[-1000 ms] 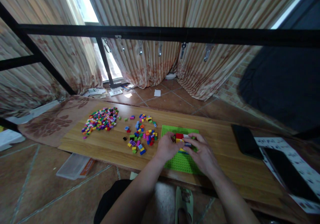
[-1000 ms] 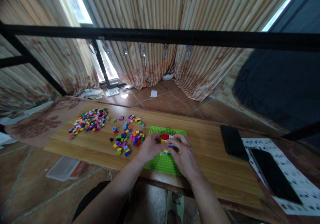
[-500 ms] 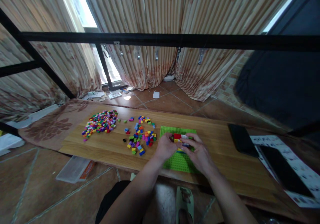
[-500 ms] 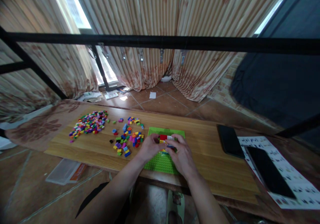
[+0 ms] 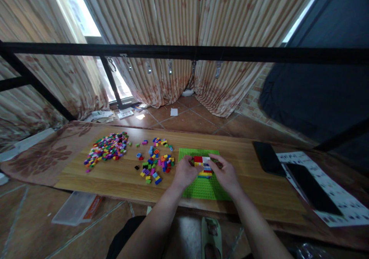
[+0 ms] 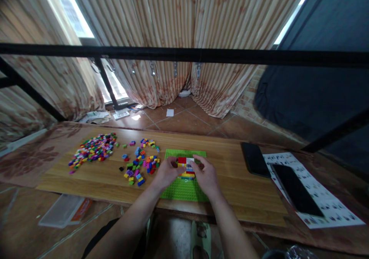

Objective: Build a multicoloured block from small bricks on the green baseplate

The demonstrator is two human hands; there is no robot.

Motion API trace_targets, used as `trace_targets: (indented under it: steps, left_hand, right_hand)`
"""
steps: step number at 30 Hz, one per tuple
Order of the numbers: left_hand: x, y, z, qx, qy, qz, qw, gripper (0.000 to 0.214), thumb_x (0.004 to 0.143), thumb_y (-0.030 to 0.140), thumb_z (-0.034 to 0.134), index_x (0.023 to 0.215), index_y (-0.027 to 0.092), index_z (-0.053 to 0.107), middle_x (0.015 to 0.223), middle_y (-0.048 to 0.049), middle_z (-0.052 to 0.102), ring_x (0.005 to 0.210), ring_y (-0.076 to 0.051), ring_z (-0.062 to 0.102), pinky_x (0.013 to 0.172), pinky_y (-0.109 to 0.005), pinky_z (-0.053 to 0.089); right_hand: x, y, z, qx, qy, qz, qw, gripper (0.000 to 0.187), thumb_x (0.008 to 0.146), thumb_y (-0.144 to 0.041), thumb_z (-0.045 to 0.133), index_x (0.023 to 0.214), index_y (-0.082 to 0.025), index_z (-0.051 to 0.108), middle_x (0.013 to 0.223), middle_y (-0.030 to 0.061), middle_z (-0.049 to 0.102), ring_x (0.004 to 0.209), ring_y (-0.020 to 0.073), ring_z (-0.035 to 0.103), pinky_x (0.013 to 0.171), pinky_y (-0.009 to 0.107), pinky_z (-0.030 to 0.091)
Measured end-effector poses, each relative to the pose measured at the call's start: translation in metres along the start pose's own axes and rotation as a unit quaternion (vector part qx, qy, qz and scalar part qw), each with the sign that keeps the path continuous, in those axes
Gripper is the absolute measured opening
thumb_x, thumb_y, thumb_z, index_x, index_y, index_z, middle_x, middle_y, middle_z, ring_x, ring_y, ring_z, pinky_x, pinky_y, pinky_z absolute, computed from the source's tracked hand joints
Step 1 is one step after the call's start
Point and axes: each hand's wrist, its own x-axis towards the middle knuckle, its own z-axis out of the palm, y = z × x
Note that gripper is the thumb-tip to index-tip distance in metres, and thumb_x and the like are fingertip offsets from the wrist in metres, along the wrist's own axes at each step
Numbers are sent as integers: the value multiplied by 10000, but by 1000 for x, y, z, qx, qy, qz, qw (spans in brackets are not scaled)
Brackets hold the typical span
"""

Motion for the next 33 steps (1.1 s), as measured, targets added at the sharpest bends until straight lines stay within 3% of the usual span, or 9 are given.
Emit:
trace_targets:
  steps: [4,8,14,21,24,29,33]
  left_hand:
    - [0,1,-1,62,16,-9,998,390,651,339,706,958,111,627,709,1,600,620,-119,527,537,-215,349]
    - [-1,1,0,86,13,16,996,404,686,360,670,993,103,619,726,-7,601,639,-129,535,543,-224,350]
    - [-8,1,0,118,31,55,991,378,725,343,644,1032,124,619,821,-47,653,736,-160,592,641,-248,425]
    - [-20,1,-10,98,-11,69,993,666,707,488,675,1243,118,534,954,-98,680,869,-218,631,762,-307,471]
    - [-20,-3,-9,114,-16,83,990,664,649,438,737,1215,145,550,994,-92,675,914,-238,626,788,-320,473]
    - [-20,-6,-4,159,-3,96,983,584,692,337,698,1214,128,542,1092,-141,643,978,-266,611,854,-356,470]
    - [-23,-2,-4,164,-9,80,983,564,688,314,695,1202,134,545,1144,-150,620,1028,-274,600,905,-364,464]
  right_hand:
    - [5,4,16,1,27,58,998,481,732,-472,644,1110,-175,666,968,91,726,814,222,680,760,375,538]
    - [8,6,24,-32,35,68,997,492,691,-485,665,1074,-176,682,950,86,731,859,244,675,802,402,521]
    - [7,2,23,-31,41,64,997,461,670,-505,673,1005,-190,707,908,71,738,840,255,682,784,407,528]
    - [5,-5,13,64,48,92,993,494,721,-589,613,950,-160,703,933,105,738,838,257,695,726,373,556]
    - [4,-5,11,64,37,110,991,514,694,-570,652,996,-156,688,924,104,739,815,260,700,730,399,561]
    - [3,4,13,7,-4,78,997,544,635,-482,735,1070,-165,662,986,95,737,903,269,689,855,452,526]
    - [3,8,15,-19,0,66,998,534,645,-514,709,1047,-166,666,962,99,740,894,287,691,835,462,525]
